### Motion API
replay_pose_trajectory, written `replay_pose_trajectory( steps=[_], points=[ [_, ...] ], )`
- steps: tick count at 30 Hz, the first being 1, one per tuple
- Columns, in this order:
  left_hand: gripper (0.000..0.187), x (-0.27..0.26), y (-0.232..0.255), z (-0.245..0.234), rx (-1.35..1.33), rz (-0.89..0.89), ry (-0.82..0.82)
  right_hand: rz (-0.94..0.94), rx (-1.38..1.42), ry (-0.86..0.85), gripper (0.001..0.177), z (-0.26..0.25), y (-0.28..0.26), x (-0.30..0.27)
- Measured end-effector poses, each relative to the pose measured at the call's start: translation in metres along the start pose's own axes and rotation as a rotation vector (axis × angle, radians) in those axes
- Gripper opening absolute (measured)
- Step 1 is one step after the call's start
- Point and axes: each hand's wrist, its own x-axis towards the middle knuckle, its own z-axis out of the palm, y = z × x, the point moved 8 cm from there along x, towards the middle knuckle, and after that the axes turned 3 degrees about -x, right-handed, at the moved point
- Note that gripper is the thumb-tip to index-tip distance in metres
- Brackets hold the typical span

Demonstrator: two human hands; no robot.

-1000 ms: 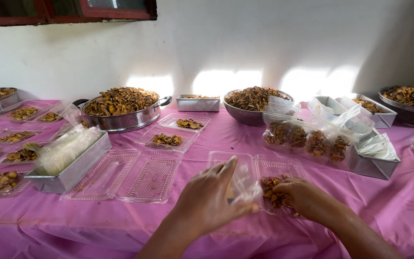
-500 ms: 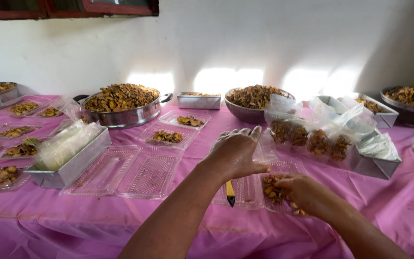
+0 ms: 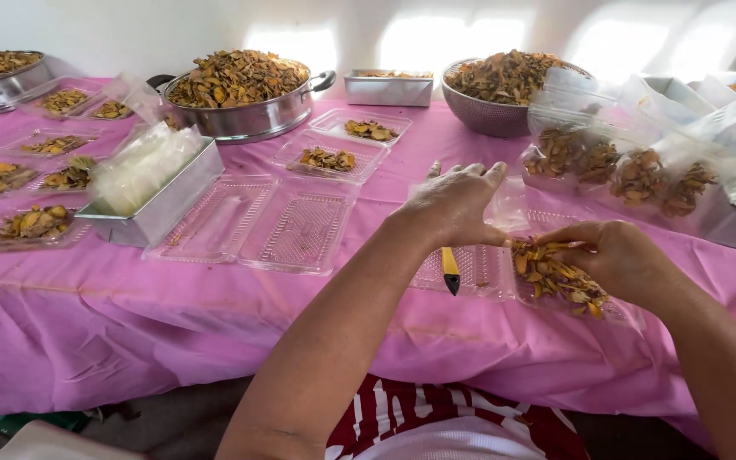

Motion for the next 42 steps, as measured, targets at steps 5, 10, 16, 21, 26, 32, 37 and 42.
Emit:
replay_pose_trajectory(
  steps=[5, 10, 16, 21, 26, 32, 37, 42],
  points=[
    [0.112, 0.005, 0.002, -0.003, -0.004, -0.001, 0.002, -0.226, 0.605, 0.212, 0.032, -0.025, 0.005, 0.019],
    [0.118, 0.014, 0.021, 0.004, -0.036, 0.061, -0.002, -0.349, 0.955, 0.141, 0.038, -0.037, -0.005, 0.025],
    [0.113, 0.024, 0.03, 0.016, -0.04, 0.019, -0.057, -0.089, 0.649, 0.034, 0.046, -0.044, -0.027, 0.005],
    [0.113, 0.032, 0.027, 0.025, -0.149, 0.054, -0.043, -0.061, 0.535, 0.086, 0.053, -0.05, -0.019, 0.009],
    [0.117, 0.035, 0.024, 0.029, -0.277, 0.153, 0.033, -0.213, 0.48, 0.151, 0.041, -0.067, -0.042, -0.001],
    [0.1, 0.02, 0.025, 0.015, -0.662, 0.155, 0.057, -0.188, 0.378, 0.217, 0.035, -0.089, -0.071, -0.022],
    [0.088, 0.007, 0.018, -0.006, -0.996, 0.153, 0.095, -0.23, 0.532, 0.442, 0.023, -0.12, -0.07, -0.048],
    [0.092, 0.02, -0.009, 0.012, -1.673, 0.307, 0.14, -0.298, 0.451, 0.444, 0.02, -0.112, -0.062, -0.043]
  ],
)
